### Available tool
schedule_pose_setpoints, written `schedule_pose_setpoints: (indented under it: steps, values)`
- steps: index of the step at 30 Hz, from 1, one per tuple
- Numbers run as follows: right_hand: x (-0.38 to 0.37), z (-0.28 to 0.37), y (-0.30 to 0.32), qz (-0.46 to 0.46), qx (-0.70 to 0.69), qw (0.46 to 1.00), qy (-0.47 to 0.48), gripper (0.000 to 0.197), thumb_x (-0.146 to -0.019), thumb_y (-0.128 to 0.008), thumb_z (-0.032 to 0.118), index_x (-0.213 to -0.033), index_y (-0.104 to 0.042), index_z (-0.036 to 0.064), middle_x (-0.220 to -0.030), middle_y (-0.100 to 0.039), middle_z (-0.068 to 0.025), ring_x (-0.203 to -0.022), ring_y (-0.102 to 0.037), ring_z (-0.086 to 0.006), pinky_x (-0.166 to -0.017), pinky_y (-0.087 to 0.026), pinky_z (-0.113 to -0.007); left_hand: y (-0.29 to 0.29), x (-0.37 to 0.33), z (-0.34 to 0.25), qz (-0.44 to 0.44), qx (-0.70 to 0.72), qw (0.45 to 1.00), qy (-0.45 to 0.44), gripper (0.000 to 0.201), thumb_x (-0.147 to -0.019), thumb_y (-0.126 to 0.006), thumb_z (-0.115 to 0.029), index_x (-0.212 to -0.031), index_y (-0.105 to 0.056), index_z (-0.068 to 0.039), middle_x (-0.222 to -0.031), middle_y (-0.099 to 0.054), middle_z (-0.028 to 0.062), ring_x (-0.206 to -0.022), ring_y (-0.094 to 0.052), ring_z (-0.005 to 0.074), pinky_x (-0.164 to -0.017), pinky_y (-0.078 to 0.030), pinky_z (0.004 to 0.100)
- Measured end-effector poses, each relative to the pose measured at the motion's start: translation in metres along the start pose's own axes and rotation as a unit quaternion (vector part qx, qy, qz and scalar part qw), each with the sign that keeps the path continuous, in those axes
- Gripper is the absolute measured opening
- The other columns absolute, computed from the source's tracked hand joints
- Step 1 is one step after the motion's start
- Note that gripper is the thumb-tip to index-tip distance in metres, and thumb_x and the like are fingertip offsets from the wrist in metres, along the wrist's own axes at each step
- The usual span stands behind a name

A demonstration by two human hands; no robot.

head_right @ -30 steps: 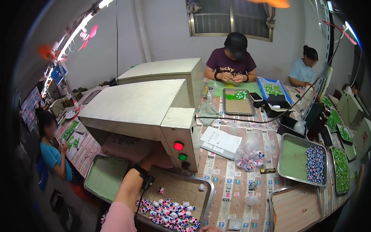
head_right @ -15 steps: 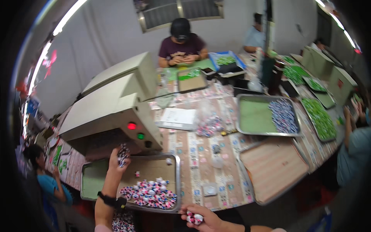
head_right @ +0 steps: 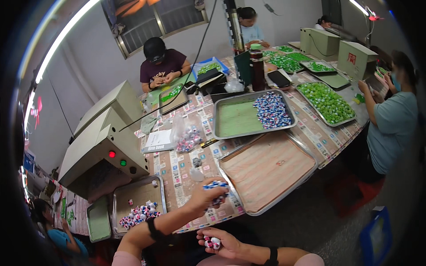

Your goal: The person repeatedly picks up small white cylindrical objects and blue patterned pieces from trays on a table. They insert the blue pieces into the white cylinders and place the assembled items into a metal tray. The process is repetitive and performed by hand without tools.

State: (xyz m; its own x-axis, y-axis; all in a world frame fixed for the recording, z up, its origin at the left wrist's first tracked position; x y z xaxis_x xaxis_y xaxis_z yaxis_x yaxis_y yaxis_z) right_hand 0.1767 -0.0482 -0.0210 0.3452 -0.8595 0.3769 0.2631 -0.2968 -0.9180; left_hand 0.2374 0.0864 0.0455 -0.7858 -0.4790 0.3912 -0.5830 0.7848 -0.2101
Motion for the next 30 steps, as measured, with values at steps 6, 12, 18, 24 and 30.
schedule_pose_setpoints:
  steps: [6, 12, 18, 24, 30]
  values:
    - [0.026, 0.01, 0.017, 0.015, -0.013, 1.0, 0.024, 0.021, -0.093, -0.062, 0.019, -0.11, -0.063, 0.0068, -0.1, -0.065, -0.0049, -0.089, -0.064, -0.0144, -0.062, -0.054, -0.027, -0.077, -0.058, 0.006, 0.023, -0.384, 0.857, -0.344, 0.024, -0.08, -0.07, -0.012, -0.103, -0.066, -0.007, -0.088, -0.064, 0.0089, -0.082, -0.065, 0.024, -0.073, -0.052, 0.0323]
    - [0.033, 0.016, 0.028, 0.025, -0.034, 0.998, 0.038, 0.02, -0.093, -0.062, 0.018, -0.109, -0.063, 0.0067, -0.099, -0.064, -0.005, -0.088, -0.064, -0.0146, -0.06, -0.053, -0.027, -0.104, -0.06, 0.025, 0.036, -0.492, 0.784, -0.377, 0.032, -0.069, -0.072, -0.014, -0.101, -0.067, -0.011, -0.105, -0.06, 0.0129, -0.097, -0.059, 0.0343, -0.084, -0.049, 0.0405]
    - [0.031, 0.011, 0.032, 0.022, -0.027, 0.999, 0.019, 0.02, -0.092, -0.062, 0.019, -0.109, -0.063, 0.0084, -0.099, -0.065, -0.0044, -0.088, -0.064, -0.0146, -0.062, -0.054, -0.027, -0.1, -0.056, 0.017, 0.038, -0.487, 0.766, -0.419, 0.034, -0.074, -0.074, -0.016, -0.107, -0.068, -0.011, -0.115, -0.062, 0.0125, -0.101, -0.06, 0.03, -0.089, -0.047, 0.0354]
    - [0.04, 0.022, 0.03, -0.035, -0.019, 0.998, 0.04, 0.019, -0.092, -0.062, 0.018, -0.107, -0.064, 0.0076, -0.1, -0.065, -0.0067, -0.088, -0.064, -0.0179, -0.063, -0.054, -0.03, -0.071, -0.08, 0.021, 0.009, -0.189, 0.958, -0.216, 0.025, -0.094, -0.061, -0.02, -0.112, -0.067, -0.004, -0.111, -0.066, 0.0081, -0.106, -0.059, 0.0165, -0.092, -0.044, 0.028]
    - [0.042, 0.058, 0.028, -0.024, -0.033, 0.989, 0.144, 0.018, -0.092, -0.059, 0.018, -0.105, -0.062, 0.0071, -0.098, -0.064, -0.007, -0.089, -0.064, -0.019, -0.06, -0.055, -0.032, -0.023, -0.012, 0.008, -0.12, 0.005, 0.972, -0.2, 0.026, -0.101, -0.045, -0.015, -0.116, -0.057, 0.003, -0.113, -0.064, 0.0131, -0.114, -0.058, 0.0204, -0.104, -0.04, 0.0308]
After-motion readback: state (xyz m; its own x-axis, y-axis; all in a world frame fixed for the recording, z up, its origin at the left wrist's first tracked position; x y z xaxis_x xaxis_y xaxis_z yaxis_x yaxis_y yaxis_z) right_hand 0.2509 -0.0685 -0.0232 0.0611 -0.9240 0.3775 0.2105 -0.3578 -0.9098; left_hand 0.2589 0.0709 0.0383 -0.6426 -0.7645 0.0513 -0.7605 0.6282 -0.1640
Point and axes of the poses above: each hand's wrist, its own x-axis away from the middle knuckle, its own y-axis out of the back of the hand, z = x × y, the point moved 7 cm from there along -x, towards the middle knuckle
